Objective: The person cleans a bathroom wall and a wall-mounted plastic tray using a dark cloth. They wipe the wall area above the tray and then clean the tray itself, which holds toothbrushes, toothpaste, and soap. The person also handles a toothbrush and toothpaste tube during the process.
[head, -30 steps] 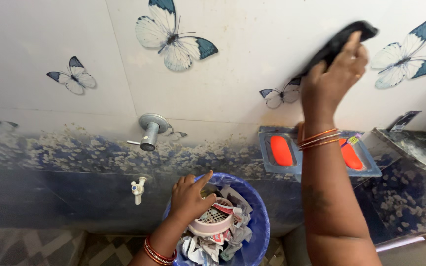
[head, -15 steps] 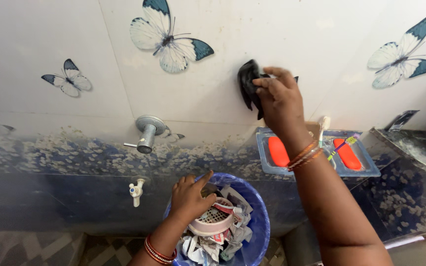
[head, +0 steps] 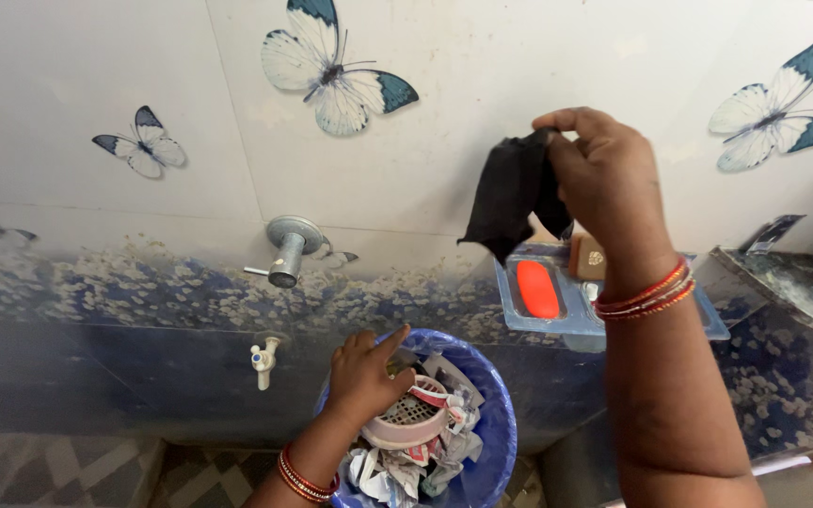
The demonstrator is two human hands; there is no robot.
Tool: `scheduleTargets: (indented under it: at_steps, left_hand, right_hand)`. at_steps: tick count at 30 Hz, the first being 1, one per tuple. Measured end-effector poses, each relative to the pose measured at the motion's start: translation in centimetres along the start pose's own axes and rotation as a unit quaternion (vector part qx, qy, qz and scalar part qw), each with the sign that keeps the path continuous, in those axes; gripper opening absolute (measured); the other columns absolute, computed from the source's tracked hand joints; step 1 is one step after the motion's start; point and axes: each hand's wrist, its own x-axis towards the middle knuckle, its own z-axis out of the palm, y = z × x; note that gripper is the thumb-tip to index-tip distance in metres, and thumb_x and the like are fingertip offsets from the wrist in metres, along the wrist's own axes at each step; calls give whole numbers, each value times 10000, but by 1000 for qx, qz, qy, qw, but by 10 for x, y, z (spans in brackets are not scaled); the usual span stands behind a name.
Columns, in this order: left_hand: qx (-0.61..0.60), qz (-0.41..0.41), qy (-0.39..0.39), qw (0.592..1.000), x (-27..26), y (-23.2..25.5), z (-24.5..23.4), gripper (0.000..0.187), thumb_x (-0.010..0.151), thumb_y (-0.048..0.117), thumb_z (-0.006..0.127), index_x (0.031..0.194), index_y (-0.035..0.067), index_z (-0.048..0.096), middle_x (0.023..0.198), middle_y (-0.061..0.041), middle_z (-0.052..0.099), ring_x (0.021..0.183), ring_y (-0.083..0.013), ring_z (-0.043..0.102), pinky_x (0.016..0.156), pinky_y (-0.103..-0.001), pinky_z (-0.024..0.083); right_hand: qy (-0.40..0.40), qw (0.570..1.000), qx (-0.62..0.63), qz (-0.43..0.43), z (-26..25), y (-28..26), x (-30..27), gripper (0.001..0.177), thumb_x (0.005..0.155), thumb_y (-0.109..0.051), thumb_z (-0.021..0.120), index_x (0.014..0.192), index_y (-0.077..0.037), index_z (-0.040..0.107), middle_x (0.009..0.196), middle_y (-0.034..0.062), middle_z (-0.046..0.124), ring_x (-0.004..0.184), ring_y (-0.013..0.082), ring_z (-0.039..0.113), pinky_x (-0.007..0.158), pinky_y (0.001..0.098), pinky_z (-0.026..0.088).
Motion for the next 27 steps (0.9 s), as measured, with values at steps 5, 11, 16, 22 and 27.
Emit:
scheduleTargets:
  at_steps: [5,11,16,22,27]
  left_hand:
    - [-9,-19,-19,1000,-2,1,-4,688,720,401,748,1386,275,629,1072,-125,613,1102,-336,548,970,-497,409]
    - [-7,-20,-8,1000,-3,1,-3,680,718,395,746,1379,278,639,1071,-121,619,1096,-336,552,969,-495,414]
    - [-10,-15,0,1000,-4,2,-4,679,712,396,753,1371,275,646,1069,-119,623,1104,-336,555,977,-494,412]
    - [-8,-24,-18,1000,-4,2,-6,690,719,405,756,1386,275,634,1094,-129,617,1127,-342,546,996,-495,401]
    - [-5,-28,-24,999,-3,1,-5,696,723,422,748,1395,288,622,1125,-127,618,1131,-343,541,1010,-498,393]
  right_hand:
    - [0,996,79,-34,-12,7,-3,143,1054,-56,577,1147,-23,680,742,15,687,568,39,593,470,197,439]
    - [103,989,48,-98,-8,27,0,126,1130,-2,484,1228,-34,556,874,35,688,653,63,649,543,203,506]
    - [171,938,226,-197,-4,58,13,54,1226,-14,501,1261,-52,484,1044,42,649,830,57,675,646,200,563]
    - [263,914,70,-301,-3,73,36,221,1134,55,657,1216,-50,481,1115,57,558,1012,118,639,923,215,557]
    - [275,888,-139,-341,4,87,53,458,941,38,764,1285,16,462,1286,192,540,1203,357,475,1090,435,343]
